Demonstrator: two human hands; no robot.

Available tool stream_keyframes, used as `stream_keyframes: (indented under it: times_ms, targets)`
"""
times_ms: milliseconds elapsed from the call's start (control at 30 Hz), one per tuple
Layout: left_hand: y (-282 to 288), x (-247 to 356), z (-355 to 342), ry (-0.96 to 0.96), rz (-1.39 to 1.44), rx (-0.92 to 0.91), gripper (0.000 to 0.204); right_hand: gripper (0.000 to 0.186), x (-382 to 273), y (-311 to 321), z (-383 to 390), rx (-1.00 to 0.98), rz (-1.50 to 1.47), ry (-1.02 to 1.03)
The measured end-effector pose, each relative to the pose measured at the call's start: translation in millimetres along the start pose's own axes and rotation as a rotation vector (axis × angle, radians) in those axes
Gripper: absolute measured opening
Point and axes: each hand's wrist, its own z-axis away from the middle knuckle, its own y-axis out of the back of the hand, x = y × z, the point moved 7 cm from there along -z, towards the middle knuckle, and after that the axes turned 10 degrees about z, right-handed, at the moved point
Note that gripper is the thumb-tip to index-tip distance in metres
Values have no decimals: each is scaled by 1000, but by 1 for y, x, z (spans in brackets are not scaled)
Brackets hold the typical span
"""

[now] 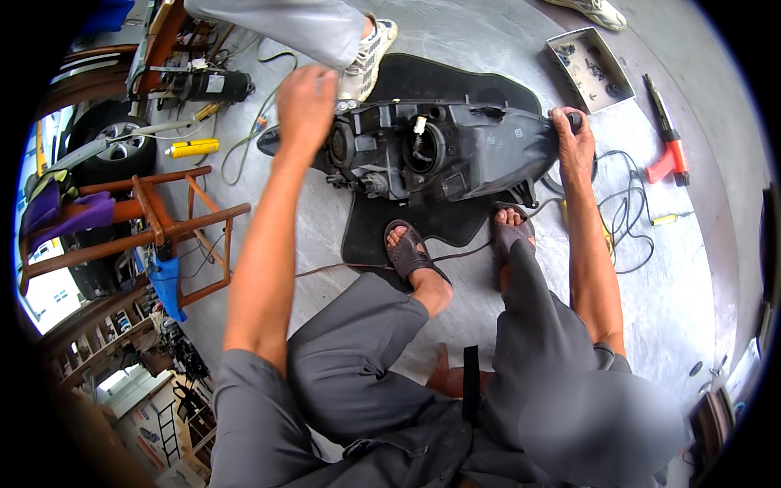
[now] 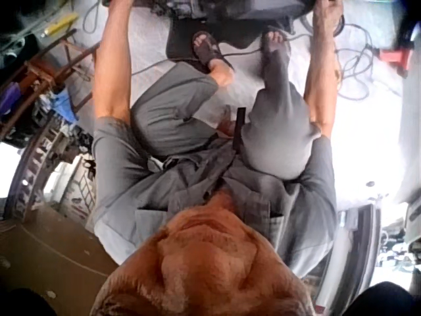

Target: The person uses a yellow soldering iron to apply heat to the edges and seams of a black plastic car headlight assembly. They hold the assembly with one hand and carefully move the soldering iron along the perimeter, occasionally repositioning the object to access different areas.

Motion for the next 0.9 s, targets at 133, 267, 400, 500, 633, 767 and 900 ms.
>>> stream_keyframes:
  times_ms: [133, 267, 400, 500, 633, 767, 900]
  targets:
    - [-8, -117, 44, 915, 348, -419, 63, 29, -6, -8, 9, -32, -44, -4]
    - [-11, -100, 71, 1143, 813, -468, 63, 32, -21, -3, 13, -12, 49, 33]
    - [6, -107, 103, 1307, 948, -455, 47, 39, -48, -11, 16, -29, 245, 109]
    - [28, -98, 136, 1334, 1067, -376, 43, 44, -72, -27, 1, -108, 280, 206]
    - [46, -85, 190, 1379, 1087, -365, 43, 50, -85, -43, -19, -216, 328, 331]
    - [50, -41, 224, 1477, 1206, -378, 43, 51, -83, -43, -16, -231, 397, 293]
    - [47, -35, 232, 1461, 1292, -282, 40, 49, -79, -40, -16, -262, 388, 232]
